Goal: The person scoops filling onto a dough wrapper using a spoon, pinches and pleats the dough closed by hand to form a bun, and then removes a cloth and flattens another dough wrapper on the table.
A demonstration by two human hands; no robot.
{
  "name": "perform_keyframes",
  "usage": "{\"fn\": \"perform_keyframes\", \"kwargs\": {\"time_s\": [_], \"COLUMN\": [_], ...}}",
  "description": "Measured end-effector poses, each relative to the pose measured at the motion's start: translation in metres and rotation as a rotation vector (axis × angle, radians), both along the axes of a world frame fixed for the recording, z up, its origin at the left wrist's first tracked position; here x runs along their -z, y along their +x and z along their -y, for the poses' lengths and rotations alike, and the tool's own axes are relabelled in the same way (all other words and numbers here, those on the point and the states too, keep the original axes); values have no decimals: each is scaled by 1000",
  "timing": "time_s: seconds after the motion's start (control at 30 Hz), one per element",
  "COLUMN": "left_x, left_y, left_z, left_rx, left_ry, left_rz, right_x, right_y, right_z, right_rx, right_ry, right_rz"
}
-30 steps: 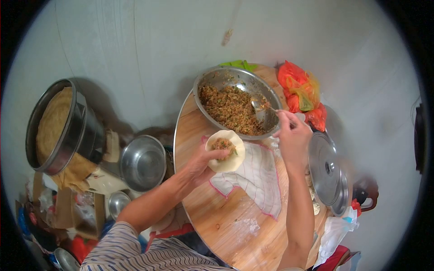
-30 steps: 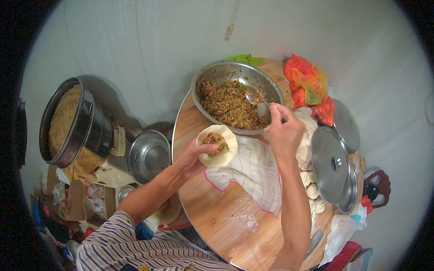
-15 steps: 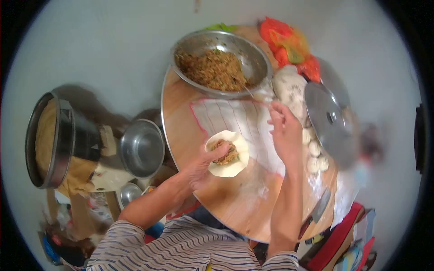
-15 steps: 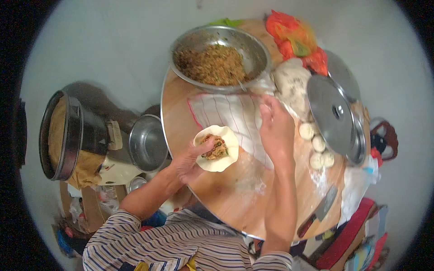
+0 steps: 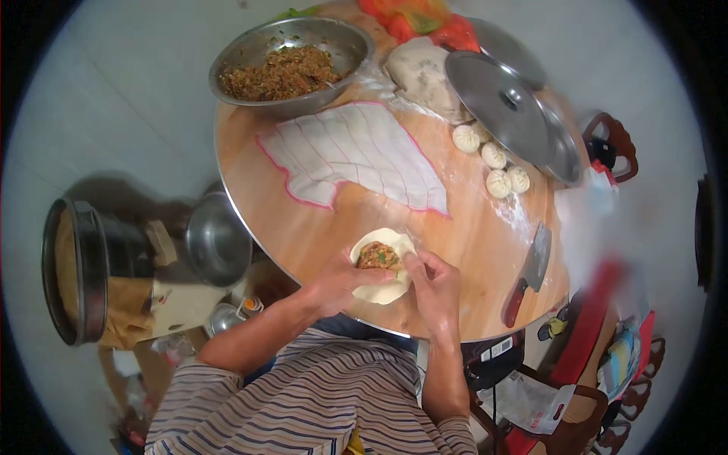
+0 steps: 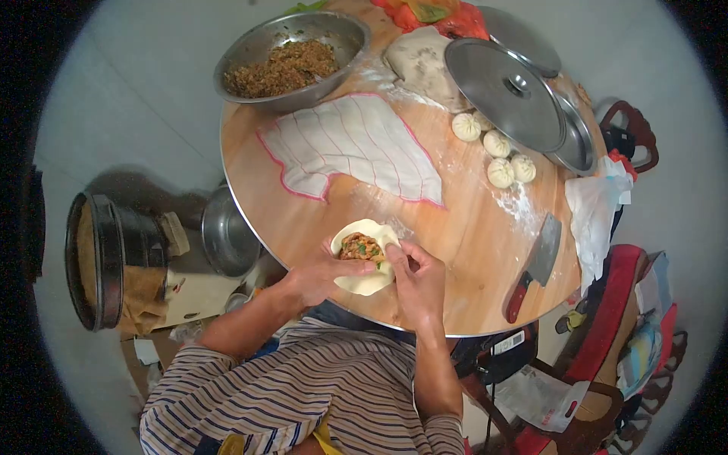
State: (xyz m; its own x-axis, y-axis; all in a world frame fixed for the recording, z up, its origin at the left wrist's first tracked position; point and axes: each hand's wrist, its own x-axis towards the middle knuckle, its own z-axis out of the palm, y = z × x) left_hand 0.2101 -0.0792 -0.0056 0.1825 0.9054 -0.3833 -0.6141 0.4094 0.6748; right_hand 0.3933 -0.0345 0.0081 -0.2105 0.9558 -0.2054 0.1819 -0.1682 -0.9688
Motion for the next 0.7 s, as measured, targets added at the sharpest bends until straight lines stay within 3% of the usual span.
{"fn": "perform_keyframes", "kwargs": {"time_s": [0.23,0.4,0.63,0.7], "left_x": [-14,4,1,-3], "left_y": [21,39,47,41], "left_z": [1,4,-2,-1], "left_rx": [42,90,145,263], "left_ry": [-117,-2,-47,68], "left_rz": [122,111,91,165], "right_x": [17,32,29,31], "right_y": [33,54,73,78], "right_z": [12,17,19,20], "right_rx": [53,45,58,63], "right_ry": [-60,-112,-168,-173], "right_rz": [-222,-269,-411,-407]}}
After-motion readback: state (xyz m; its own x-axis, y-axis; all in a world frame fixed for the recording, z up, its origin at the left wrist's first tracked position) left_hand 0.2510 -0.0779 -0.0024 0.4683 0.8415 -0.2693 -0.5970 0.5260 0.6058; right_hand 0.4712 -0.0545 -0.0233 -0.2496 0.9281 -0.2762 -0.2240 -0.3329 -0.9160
